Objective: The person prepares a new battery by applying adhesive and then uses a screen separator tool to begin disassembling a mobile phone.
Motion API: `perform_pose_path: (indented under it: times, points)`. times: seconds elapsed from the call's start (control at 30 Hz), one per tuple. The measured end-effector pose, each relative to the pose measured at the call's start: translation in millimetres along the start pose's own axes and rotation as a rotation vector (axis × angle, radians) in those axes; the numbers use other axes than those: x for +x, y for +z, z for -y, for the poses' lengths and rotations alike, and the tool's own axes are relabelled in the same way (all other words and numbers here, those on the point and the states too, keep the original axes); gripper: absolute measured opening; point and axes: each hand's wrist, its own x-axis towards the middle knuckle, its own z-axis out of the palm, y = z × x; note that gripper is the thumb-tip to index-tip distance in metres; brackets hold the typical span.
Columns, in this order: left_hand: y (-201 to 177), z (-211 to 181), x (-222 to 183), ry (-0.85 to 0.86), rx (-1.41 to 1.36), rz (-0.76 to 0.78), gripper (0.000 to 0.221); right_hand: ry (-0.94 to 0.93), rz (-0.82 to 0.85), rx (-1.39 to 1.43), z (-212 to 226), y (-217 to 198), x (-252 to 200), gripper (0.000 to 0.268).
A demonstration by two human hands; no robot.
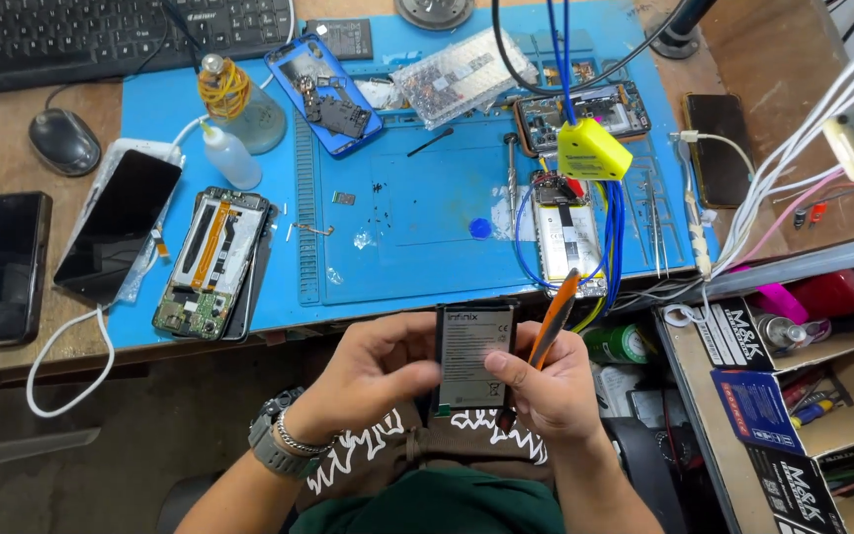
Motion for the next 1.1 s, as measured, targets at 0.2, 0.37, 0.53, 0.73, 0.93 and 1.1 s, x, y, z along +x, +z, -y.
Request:
perform_pose_path:
  times: [0.2, 0.37, 0.53, 0.73, 0.93, 1.1]
  points:
    - [1.7, 13.5, -2.2, -0.172, 0.267, -0.216, 0.028, 0.079, 0.003, -0.05, -3.9, 1.7, -0.3, 0.03]
    - [-4.1, 36.7, -3.7, -0.131, 0.067, -0.333, 0.018, 0.047, -0.134, -0.038, -46.7, -22.4, 3.3, 0.013]
    - [-6.1, 32.3, -5.1, -0.111, 0.13, -0.34, 0.016, 0.08, -0.107, -0.047, -53.8, -17.9, 6.3, 0.013]
    - [2.0, 22.5, -5.2, -0.137, 0.146, -0.297, 0.015, 0.04, -0.123, -0.011, -43.4, -1.2, 12.3, 0.016]
    - [5.8, 23.9, -6.3, -0.188, 0.135, -0.318, 0.018, 0.027, -0.104, -0.058, -51.6, -13.0, 10.4, 0.009]
    - [8.6, 24.0, -5.5, -0.199, 0.091, -0.345, 0.016, 0.012, -0.11, -0.06, -48.9, -7.6, 10.3, 0.008]
